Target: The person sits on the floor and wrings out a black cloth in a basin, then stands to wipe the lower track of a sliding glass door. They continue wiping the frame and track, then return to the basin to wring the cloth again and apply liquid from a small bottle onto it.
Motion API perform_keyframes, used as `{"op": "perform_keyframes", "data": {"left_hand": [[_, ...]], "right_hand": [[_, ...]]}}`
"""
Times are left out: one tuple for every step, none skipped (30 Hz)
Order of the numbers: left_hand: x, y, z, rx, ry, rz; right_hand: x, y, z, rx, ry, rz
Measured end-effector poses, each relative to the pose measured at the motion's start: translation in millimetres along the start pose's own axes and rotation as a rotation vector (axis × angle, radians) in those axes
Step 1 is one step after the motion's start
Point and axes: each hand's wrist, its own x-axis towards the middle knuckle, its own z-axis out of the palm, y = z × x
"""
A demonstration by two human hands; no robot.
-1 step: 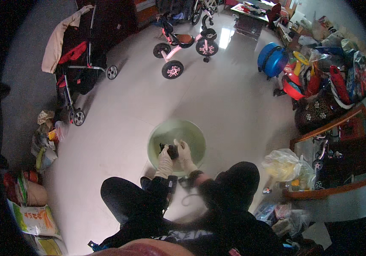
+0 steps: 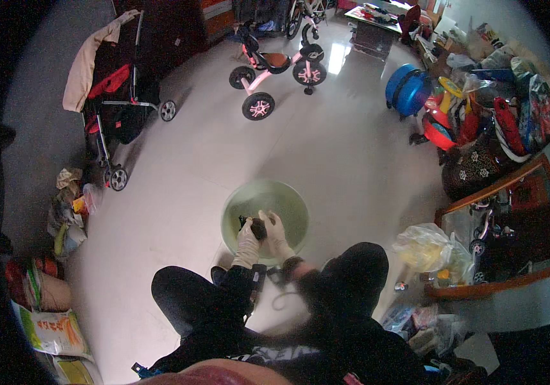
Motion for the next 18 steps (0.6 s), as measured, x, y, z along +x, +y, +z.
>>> {"op": "perform_keyframes", "data": {"left_hand": [[-2.0, 3.1, 3.8, -0.092, 0.053, -0.074], [-3.3, 5.2, 5.6, -0.143, 0.041, -0.101], [-4.1, 6.9, 6.5, -0.190, 0.029, -0.131], [-4.9, 7.9, 6.6, -0.253, 0.065, -0.223], [-6.3, 8.9, 5.7, -0.162, 0.058, -0.154], [-9.2, 10.5, 4.5, -0.088, 0.099, -0.139], [-12.1, 12.4, 4.6, -0.053, 0.149, -0.142], [-16.4, 14.1, 5.6, 0.127, 0.018, -0.018], [-23.1, 15.9, 6.7, 0.269, -0.107, 0.085], [-29.2, 18.7, 8.7, 0.587, -0.166, 0.192], [-35.3, 21.5, 10.9, 1.056, -0.128, 0.375], [-41.6, 24.6, 11.5, 1.697, 0.000, 0.555], [-45.6, 27.8, 11.9, 1.637, -0.114, 0.688], [-48.6, 30.0, 10.6, 1.568, -0.229, 0.816], [-48.2, 32.3, 8.7, 1.547, -0.340, 0.812], [-46.2, 34.0, 5.1, 1.522, -0.449, 0.806], [-41.9, 34.0, 1.2, 1.386, -0.564, 0.813], [-36.5, 33.4, -3.6, 1.322, -0.575, 0.662]], "right_hand": [[-7.5, -4.3, 1.4, 0.020, -0.047, -0.047], [-13.9, -7.6, 2.6, 0.057, -0.055, -0.049], [-19.6, -10.2, 3.7, 0.098, -0.060, -0.051], [-24.3, -11.8, 4.3, 0.132, -0.063, -0.067], [-27.9, -12.6, 5.0, 0.151, -0.057, -0.066], [-30.7, -12.7, 6.4, 0.163, -0.056, -0.079], [-32.6, -12.6, 7.7, 0.166, -0.018, -0.077], [-33.6, -12.5, 8.8, 0.137, -0.048, -0.115], [-34.0, -12.8, 9.6, 0.101, -0.040, -0.139], [-33.7, -13.5, 9.9, 0.038, -0.012, -0.120], [-33.4, -14.7, 9.5, 0.084, 0.011, -0.087], [-32.4, -16.6, 8.3, 0.161, -0.029, -0.098], [-30.8, -19.3, 5.4, 0.206, -0.069, -0.062], [-28.7, -22.6, 1.6, 0.257, -0.072, -0.026], [-27.4, -25.0, -1.8, 0.187, -0.039, -0.035], [-25.2, -28.3, -5.8, 0.189, -0.133, -0.012], [-23.4, -30.6, -9.9, 0.187, -0.206, 0.007], [-21.5, -32.9, -12.9, 0.177, -0.261, 0.042]]}}
